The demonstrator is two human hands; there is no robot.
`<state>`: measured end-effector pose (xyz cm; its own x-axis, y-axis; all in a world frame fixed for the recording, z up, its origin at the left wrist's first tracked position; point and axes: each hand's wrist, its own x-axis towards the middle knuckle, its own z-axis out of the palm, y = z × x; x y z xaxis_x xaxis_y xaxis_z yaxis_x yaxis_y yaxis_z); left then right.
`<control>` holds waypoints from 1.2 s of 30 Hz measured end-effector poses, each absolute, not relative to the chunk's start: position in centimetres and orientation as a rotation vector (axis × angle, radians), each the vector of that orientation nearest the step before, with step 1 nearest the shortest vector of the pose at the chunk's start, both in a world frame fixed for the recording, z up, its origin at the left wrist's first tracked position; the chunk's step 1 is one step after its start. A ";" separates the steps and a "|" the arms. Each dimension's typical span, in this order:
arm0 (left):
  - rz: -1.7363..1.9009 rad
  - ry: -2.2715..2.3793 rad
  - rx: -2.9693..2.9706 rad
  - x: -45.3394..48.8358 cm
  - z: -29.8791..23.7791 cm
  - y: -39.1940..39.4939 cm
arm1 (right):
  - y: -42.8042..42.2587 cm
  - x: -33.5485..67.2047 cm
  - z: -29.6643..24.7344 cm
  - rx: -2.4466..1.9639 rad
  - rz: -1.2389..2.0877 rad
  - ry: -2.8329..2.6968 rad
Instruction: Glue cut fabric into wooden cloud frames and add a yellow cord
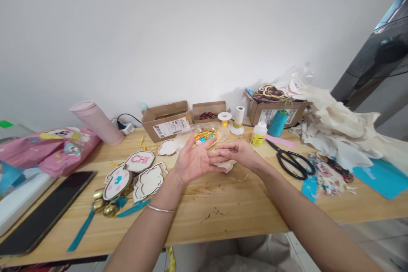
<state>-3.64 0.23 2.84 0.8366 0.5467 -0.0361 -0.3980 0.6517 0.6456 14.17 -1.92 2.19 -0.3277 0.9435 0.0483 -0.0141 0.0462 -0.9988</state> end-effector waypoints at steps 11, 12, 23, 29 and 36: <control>0.489 0.287 0.728 -1.8 2.9 -1.0 | -1.6 12.5 0.5 -1.244 1.075 -1.225; 0.484 0.283 0.729 -1.8 3.1 -1.0 | -1.6 12.9 0.7 -1.237 1.106 -1.233; 0.567 0.247 0.664 -3.1 2.7 0.0 | -1.6 13.2 1.0 -1.343 0.434 -1.729; 0.542 0.286 0.827 -3.6 4.6 -1.0 | -2.6 15.4 1.7 -1.407 0.069 -1.737; 1.016 0.505 0.712 -6.4 4.1 1.0 | -9.7 25.5 2.2 -1.524 -0.259 -1.486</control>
